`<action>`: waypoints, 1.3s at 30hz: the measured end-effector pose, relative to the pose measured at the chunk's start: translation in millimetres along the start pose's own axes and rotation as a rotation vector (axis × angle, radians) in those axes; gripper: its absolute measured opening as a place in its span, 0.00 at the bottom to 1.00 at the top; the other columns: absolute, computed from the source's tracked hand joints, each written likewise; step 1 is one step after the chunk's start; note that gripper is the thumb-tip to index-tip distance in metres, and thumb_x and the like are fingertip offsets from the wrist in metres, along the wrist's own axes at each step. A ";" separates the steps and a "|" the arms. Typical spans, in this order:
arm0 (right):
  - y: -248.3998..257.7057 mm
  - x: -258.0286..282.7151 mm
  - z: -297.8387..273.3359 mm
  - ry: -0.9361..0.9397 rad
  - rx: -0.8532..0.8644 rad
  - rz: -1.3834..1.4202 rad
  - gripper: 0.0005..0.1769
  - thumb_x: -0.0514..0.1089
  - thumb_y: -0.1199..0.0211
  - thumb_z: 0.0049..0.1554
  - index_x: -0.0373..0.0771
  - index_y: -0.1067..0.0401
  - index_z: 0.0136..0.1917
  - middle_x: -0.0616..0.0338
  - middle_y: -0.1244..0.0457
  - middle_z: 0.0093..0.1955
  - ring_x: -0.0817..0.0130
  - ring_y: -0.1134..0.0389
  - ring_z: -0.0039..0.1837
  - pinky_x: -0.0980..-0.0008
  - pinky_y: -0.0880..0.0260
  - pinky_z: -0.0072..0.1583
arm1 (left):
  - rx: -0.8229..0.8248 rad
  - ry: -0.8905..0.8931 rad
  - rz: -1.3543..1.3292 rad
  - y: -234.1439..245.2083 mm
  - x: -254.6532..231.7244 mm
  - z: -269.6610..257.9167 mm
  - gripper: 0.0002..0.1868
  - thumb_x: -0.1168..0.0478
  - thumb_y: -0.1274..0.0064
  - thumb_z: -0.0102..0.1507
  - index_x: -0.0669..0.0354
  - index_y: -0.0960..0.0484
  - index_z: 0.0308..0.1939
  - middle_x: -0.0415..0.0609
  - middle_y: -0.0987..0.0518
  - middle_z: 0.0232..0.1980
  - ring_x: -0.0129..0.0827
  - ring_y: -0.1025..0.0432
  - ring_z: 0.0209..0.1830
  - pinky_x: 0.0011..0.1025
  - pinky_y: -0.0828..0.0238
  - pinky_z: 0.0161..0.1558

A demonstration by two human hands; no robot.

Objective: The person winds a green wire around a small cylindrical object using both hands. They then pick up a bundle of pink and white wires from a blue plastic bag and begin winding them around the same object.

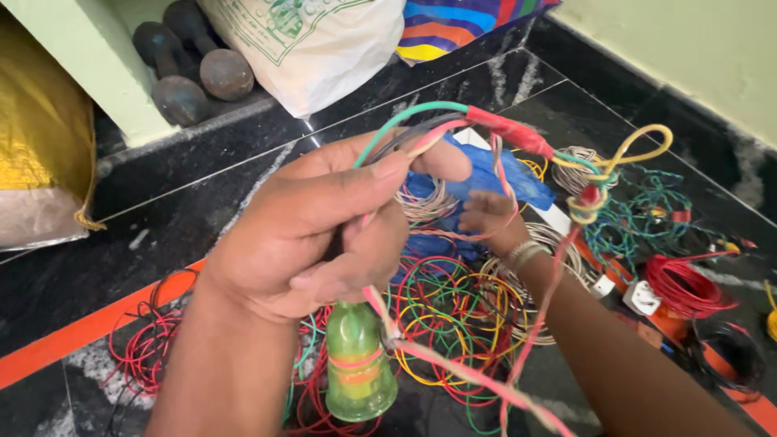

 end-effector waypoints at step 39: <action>84.4 107.8 -266.3 0.295 0.170 0.357 0.13 0.38 0.47 0.70 0.23 0.28 0.57 0.49 0.37 0.40 0.51 0.28 0.43 0.45 0.20 0.45 | -0.024 0.279 0.413 -16.3 86.4 40.7 0.18 0.55 0.57 0.69 0.60 0.22 0.58 0.54 0.14 0.53 0.15 0.46 0.11 0.19 0.53 0.14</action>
Point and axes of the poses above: each hand's wrist, its own z-axis towards the middle knuckle, its own y-axis out of the back of the hand, x = y × z, the point moved 4 cm from there along z, towards the middle knuckle
